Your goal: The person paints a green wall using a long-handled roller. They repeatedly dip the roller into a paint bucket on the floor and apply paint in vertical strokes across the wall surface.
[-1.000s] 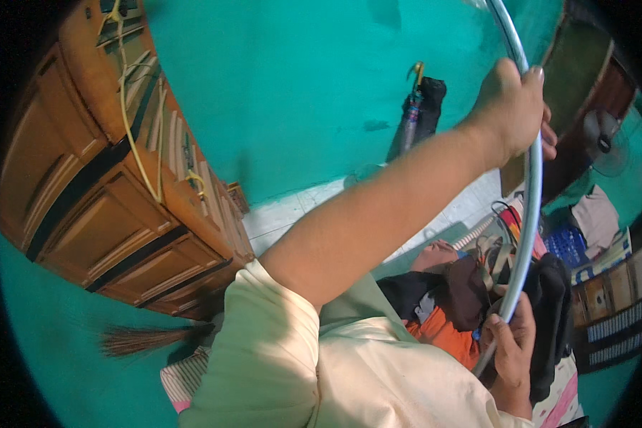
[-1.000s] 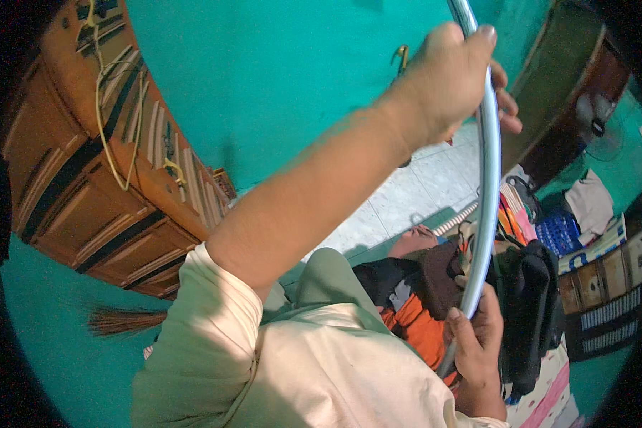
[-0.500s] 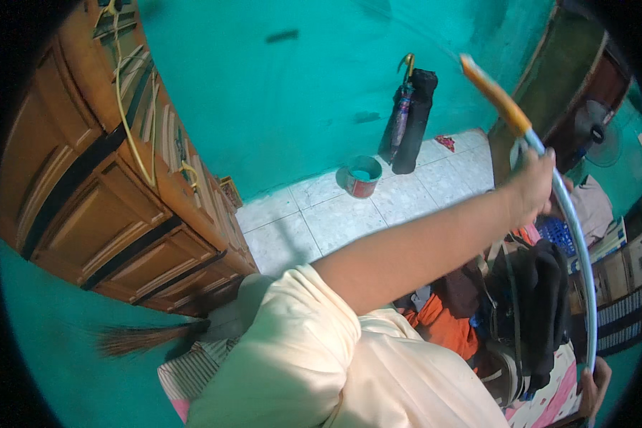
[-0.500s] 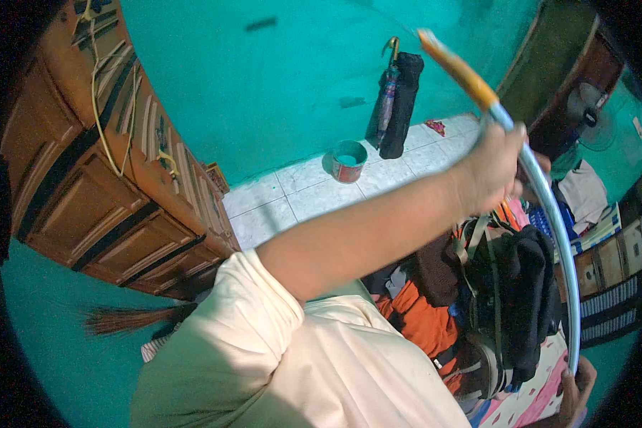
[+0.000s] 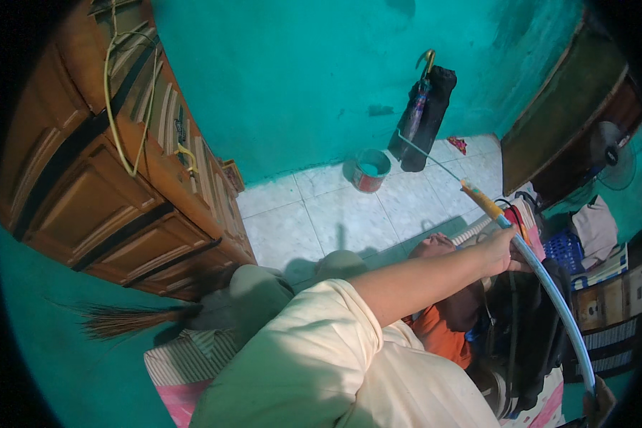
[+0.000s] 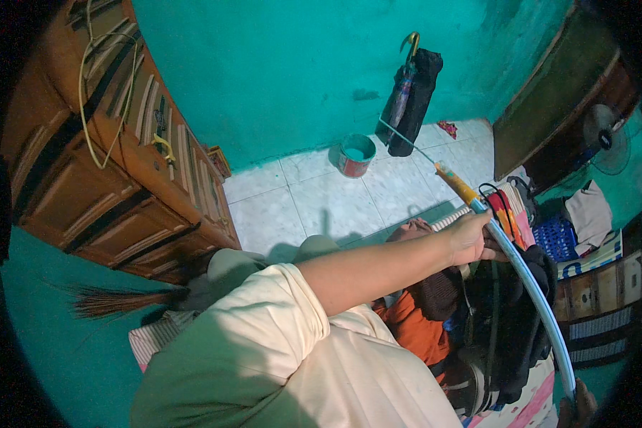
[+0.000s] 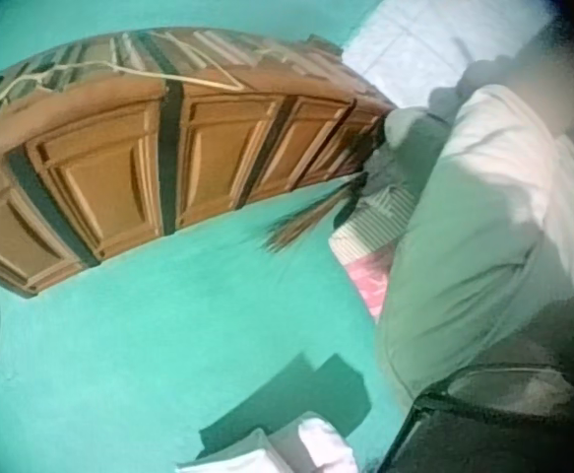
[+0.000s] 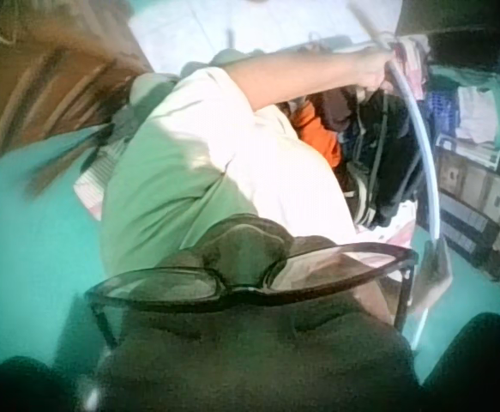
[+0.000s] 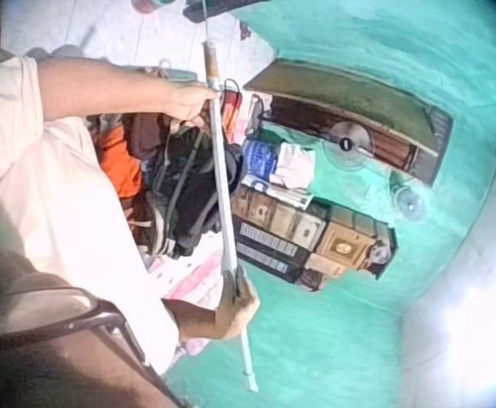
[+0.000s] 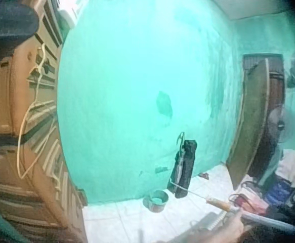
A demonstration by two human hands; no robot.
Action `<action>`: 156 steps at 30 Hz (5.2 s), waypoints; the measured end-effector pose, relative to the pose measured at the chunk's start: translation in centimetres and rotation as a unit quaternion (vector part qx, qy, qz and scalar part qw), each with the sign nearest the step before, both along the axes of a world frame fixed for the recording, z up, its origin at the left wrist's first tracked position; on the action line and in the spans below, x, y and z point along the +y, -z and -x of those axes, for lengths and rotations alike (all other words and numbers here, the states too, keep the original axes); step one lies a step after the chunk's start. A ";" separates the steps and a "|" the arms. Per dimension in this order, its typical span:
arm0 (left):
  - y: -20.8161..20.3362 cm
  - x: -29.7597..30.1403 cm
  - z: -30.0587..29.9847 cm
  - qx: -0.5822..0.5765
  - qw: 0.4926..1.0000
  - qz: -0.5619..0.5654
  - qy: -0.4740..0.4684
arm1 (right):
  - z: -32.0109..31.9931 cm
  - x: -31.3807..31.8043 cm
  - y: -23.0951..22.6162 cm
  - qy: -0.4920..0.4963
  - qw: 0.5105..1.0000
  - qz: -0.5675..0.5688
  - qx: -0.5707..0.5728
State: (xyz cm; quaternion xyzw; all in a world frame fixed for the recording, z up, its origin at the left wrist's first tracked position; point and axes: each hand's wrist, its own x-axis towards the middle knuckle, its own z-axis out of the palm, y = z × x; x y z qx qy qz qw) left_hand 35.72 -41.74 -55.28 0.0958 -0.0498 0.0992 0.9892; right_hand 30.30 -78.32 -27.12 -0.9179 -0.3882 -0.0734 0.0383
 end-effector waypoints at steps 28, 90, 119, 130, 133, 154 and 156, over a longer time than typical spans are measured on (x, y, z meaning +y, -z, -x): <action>18.5 15.8 -4.4 0.246 0.957 0.100 -0.119 | -4.9 24.3 10.8 -0.096 0.979 0.099 -0.149; 19.8 18.0 23.9 0.373 0.881 0.117 -0.266 | 4.7 35.9 5.5 -0.378 0.887 0.177 -0.196; 18.2 15.9 24.1 0.365 0.889 0.121 -0.249 | 4.6 34.1 8.2 -0.412 0.885 0.116 -0.184; 17.5 15.0 23.4 0.381 0.887 0.117 -0.234 | 2.9 32.8 10.6 -0.358 0.914 0.139 -0.131; 17.1 14.8 22.5 0.393 0.883 0.150 -0.206 | 2.7 32.0 11.7 -0.351 0.924 0.103 -0.114; 15.2 3.7 16.0 0.249 0.966 -0.008 -0.070 | -3.3 11.6 13.6 -0.076 0.995 -0.018 0.057; 14.8 3.2 15.9 0.241 0.968 -0.016 -0.069 | -4.3 10.5 14.1 -0.059 0.995 -0.026 0.075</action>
